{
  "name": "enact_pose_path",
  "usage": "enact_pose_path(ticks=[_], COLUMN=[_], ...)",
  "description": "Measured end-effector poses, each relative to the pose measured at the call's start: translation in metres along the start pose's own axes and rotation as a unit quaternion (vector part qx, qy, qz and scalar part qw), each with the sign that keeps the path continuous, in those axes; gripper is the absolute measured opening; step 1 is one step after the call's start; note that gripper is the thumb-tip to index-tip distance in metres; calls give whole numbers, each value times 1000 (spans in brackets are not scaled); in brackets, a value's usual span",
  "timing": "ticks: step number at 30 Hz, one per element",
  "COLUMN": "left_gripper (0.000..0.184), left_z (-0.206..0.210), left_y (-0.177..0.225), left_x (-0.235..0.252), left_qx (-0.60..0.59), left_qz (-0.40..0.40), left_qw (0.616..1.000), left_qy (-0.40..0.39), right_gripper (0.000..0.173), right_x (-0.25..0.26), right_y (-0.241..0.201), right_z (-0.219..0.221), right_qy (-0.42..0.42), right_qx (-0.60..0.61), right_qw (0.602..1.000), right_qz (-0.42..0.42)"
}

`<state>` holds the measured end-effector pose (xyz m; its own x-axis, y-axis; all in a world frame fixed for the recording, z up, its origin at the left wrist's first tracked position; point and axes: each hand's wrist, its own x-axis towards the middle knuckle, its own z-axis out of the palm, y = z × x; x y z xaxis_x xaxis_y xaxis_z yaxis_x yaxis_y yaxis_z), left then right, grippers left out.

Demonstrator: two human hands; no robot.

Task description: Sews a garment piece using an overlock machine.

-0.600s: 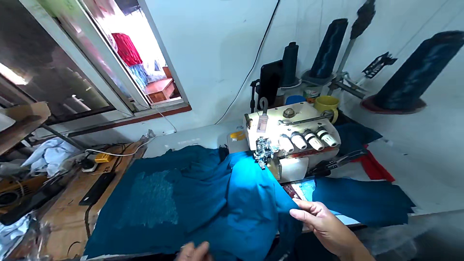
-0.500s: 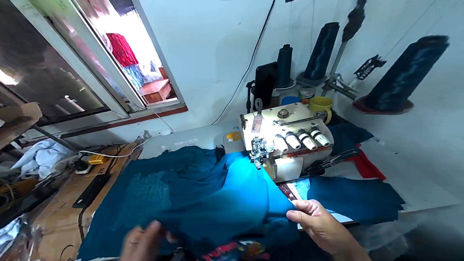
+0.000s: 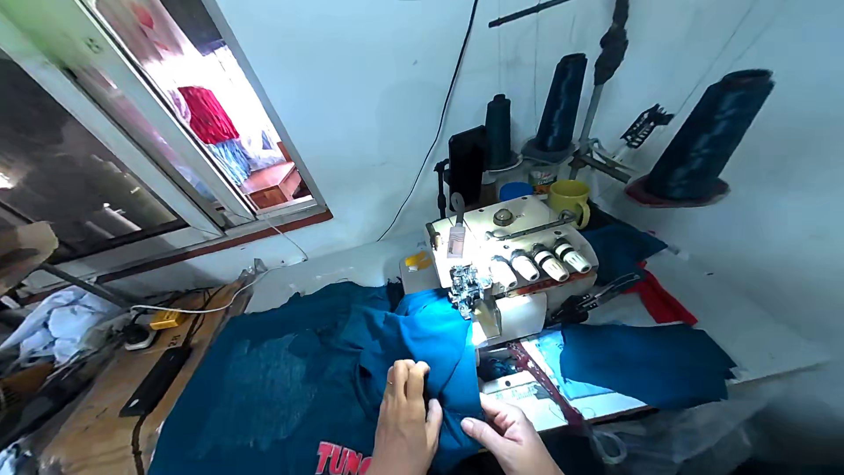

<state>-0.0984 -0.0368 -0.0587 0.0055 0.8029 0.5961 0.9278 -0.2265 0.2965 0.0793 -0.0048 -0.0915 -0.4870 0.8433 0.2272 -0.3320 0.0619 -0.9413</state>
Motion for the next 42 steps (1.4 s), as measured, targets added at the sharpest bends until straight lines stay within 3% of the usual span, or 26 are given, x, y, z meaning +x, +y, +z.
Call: enact_pose_path(ticks=[3,6,8,10,13,15,19,22,24,26,27,29,31,37,42], left_gripper=[24,24,25,25,12,9,17,30,33,34,36,39,39,36,33], left_z=[19,-6,-33,-53,-64,-65,-61,-59,-63,-65,-65,-58,-45,-17,-12], left_y=[-10,-12,-10,-12,-46,-58,-61,-41,-22,-8,-1,8,11,26,37], left_x=[-5,10,29,47,59,65,70,68,62,52,45,32,20,9,14], left_qx=[43,-174,-413,-526,-557,-554,-488,-436,-388,-284,-256,-248,-241,-234,-155], left_qz=[18,-74,-196,-286,-270,-249,-287,-292,-248,-141,-79,20,65,85,88], left_qw=[996,981,889,800,758,747,782,831,881,946,962,966,965,965,981], left_qy=[81,50,3,-37,-205,-270,-260,-184,-110,-63,-56,-68,-75,-81,-80], right_gripper=[18,16,18,24,27,27,18,16,16,17,17,16,16,20,21], right_x=[-1,2,4,5,4,5,2,0,-1,-3,-4,-7,-10,-17,-12], right_y=[2,6,7,10,17,18,17,19,20,19,18,16,14,6,1], right_z=[-5,-9,-11,-11,-12,-12,-11,-8,-7,-7,-7,-8,-9,-15,-13], right_qy=[-9,16,32,44,51,53,42,44,50,57,61,66,69,99,121], right_qx=[3,-9,-28,-42,-41,-29,-2,9,13,17,19,20,14,1,-1], right_qw=[1000,1000,999,998,998,998,998,998,998,998,997,997,997,995,993], right_qz=[-3,8,7,-1,8,27,48,40,34,29,31,40,42,22,-11])
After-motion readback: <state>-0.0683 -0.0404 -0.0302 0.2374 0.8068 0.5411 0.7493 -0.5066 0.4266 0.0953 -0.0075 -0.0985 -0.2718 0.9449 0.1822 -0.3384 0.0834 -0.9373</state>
